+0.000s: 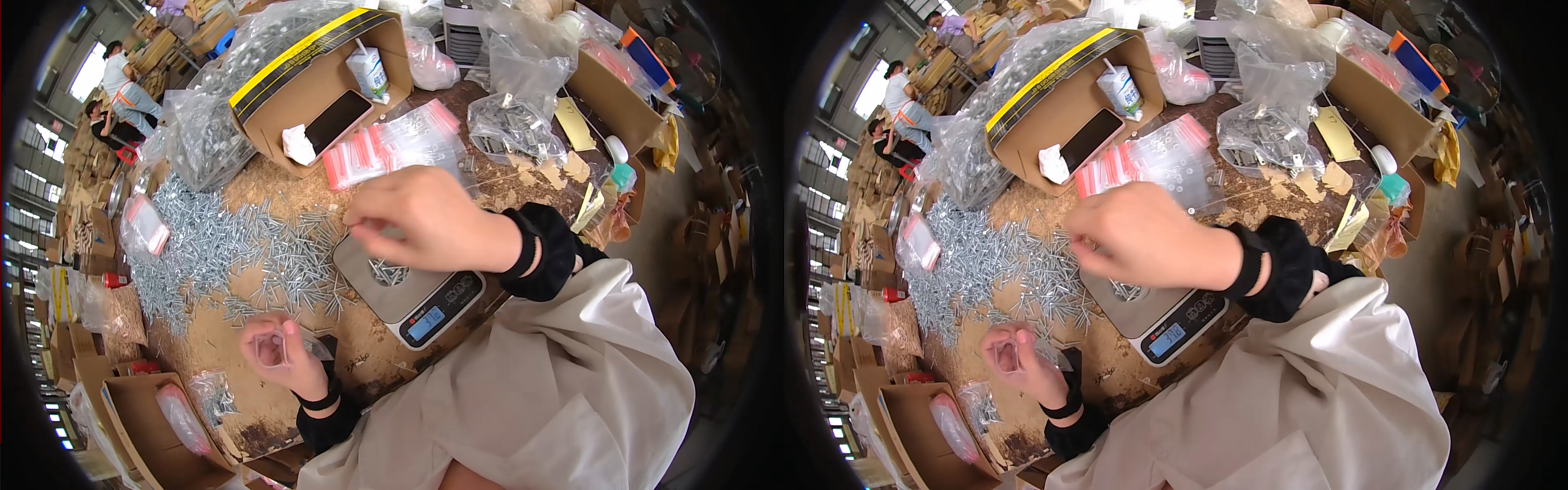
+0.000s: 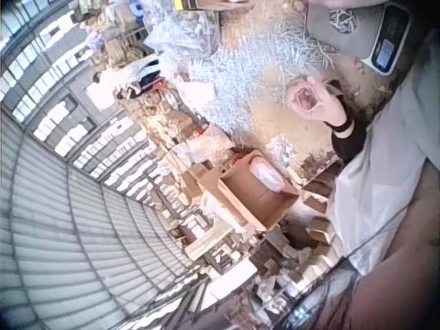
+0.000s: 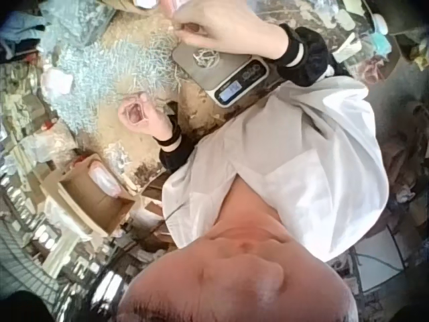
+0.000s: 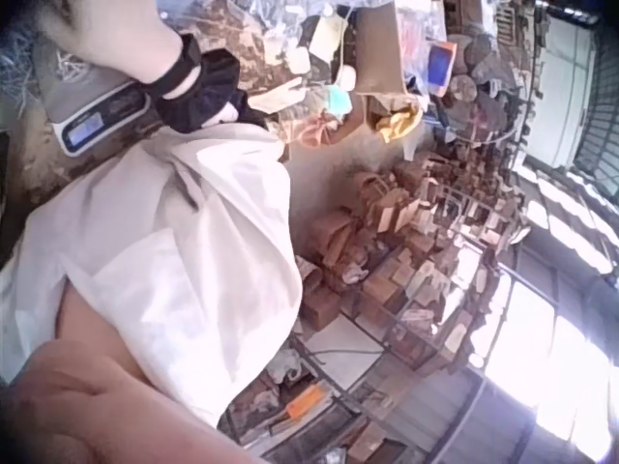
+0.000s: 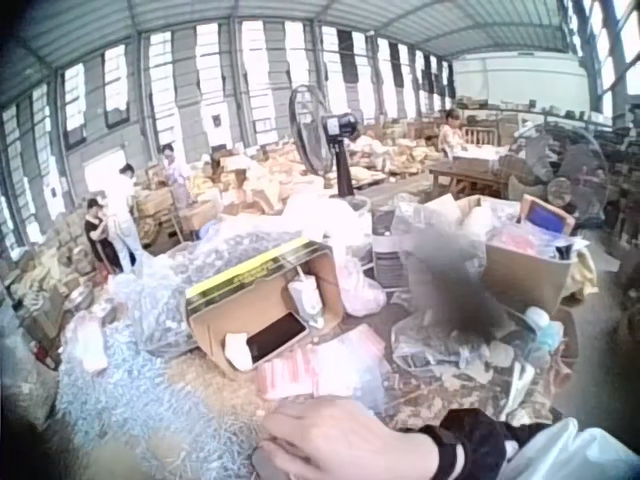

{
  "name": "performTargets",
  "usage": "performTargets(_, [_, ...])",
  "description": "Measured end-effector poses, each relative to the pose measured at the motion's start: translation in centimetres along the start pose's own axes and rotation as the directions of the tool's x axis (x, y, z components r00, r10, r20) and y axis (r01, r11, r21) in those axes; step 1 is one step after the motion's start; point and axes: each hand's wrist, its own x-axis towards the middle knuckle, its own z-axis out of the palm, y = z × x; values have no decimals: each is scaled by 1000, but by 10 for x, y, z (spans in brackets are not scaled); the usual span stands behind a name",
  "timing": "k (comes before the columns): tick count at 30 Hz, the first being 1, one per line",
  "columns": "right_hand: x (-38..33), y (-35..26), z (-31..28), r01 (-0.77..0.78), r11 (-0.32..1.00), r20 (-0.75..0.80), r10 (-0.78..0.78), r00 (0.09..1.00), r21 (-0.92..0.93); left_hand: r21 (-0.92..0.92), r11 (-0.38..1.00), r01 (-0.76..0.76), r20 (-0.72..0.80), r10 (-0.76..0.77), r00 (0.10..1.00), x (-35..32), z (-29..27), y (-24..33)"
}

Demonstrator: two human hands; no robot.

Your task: The person repeatedly scoops nails from a large pile on a table and places them onto a digital scale. After weighing, the nails are transferred into small plastic bags, which are then sealed and set aside. The process is repeated multiple times throughout the clip.

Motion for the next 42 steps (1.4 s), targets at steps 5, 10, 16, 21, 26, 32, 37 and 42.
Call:
performTargets(5, [-70, 70, -34, -405, 810, -72, 416, 907, -423, 70, 998, -6, 18, 4, 1000, -4, 1, -2])
performTargets(10, [-127, 138, -72, -520, 586, -152, 561, 814, -622, 88, 996, -13, 66, 7, 998, -8, 2, -7])
performTargets(16, [-123, 156, -64, -568, 511, -271, 542, 795, -645, 135, 990, -38, 87, 27, 996, -8, 3, -9])
performTargets(21, [-116, 159, -55, -570, 470, -303, 528, 793, -674, 114, 993, -21, 117, 7, 993, -9, 3, -6])
performTargets(26, [-113, 173, -51, -583, 427, -333, 527, 782, -691, 156, 987, -23, 162, -3, 987, -10, 6, 1])
performTargets(32, [-117, 164, -59, -591, 483, -262, 587, 766, -646, 178, 982, -62, 184, 29, 982, -10, 5, 0])
performTargets(37, [-116, 157, -58, -586, 488, -275, 567, 776, -647, 170, 983, -66, 194, 32, 980, -11, 5, -2])
performTargets(42, [-116, 163, -52, -567, 481, -311, 512, 801, -668, 183, 982, -41, 196, 4, 981, -11, 5, -2])
